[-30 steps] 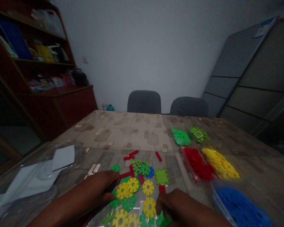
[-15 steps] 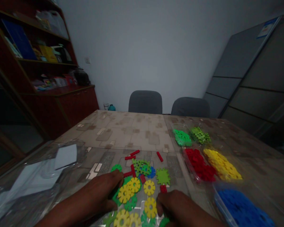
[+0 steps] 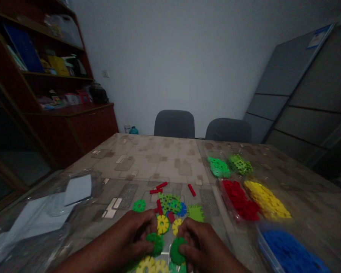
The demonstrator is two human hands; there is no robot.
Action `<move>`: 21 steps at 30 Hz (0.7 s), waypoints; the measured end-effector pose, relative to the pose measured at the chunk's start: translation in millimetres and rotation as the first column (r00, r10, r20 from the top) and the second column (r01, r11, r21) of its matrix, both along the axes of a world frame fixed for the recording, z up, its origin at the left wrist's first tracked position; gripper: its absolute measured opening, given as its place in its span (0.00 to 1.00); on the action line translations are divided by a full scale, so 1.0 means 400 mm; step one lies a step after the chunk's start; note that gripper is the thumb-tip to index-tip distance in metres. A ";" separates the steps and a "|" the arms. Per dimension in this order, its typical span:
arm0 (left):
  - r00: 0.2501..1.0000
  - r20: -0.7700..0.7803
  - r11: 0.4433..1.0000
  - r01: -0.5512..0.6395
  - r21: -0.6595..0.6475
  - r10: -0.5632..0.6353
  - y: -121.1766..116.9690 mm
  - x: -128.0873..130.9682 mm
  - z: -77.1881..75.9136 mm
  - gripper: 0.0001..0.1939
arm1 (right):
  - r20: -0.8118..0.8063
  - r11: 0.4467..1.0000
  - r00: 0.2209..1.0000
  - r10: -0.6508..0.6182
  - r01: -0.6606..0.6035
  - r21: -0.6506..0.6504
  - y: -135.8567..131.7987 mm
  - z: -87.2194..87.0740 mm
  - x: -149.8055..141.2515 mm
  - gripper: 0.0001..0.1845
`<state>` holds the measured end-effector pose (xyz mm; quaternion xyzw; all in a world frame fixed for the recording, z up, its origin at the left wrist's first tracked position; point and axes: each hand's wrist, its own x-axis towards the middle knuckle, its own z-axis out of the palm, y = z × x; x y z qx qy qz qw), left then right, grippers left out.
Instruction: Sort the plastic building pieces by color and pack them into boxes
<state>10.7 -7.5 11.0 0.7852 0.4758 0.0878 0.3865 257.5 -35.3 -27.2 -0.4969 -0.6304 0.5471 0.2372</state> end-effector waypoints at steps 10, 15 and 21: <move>0.998 0.036 0.994 -0.037 -0.107 0.041 -0.028 0.063 -0.022 0.08 | -0.147 0.994 0.988 0.055 -0.041 0.098 -0.001 -0.042 -0.041 0.12; 0.999 0.030 0.999 0.025 -0.038 -0.024 -0.027 0.067 -0.054 0.08 | -0.083 0.984 0.994 0.078 -0.063 0.170 -0.009 -0.043 -0.054 0.12; 1.000 0.005 0.998 -0.007 0.056 0.007 -0.022 0.042 -0.028 0.08 | 0.079 0.944 0.997 -0.010 -0.017 0.331 -0.005 0.041 -0.012 0.08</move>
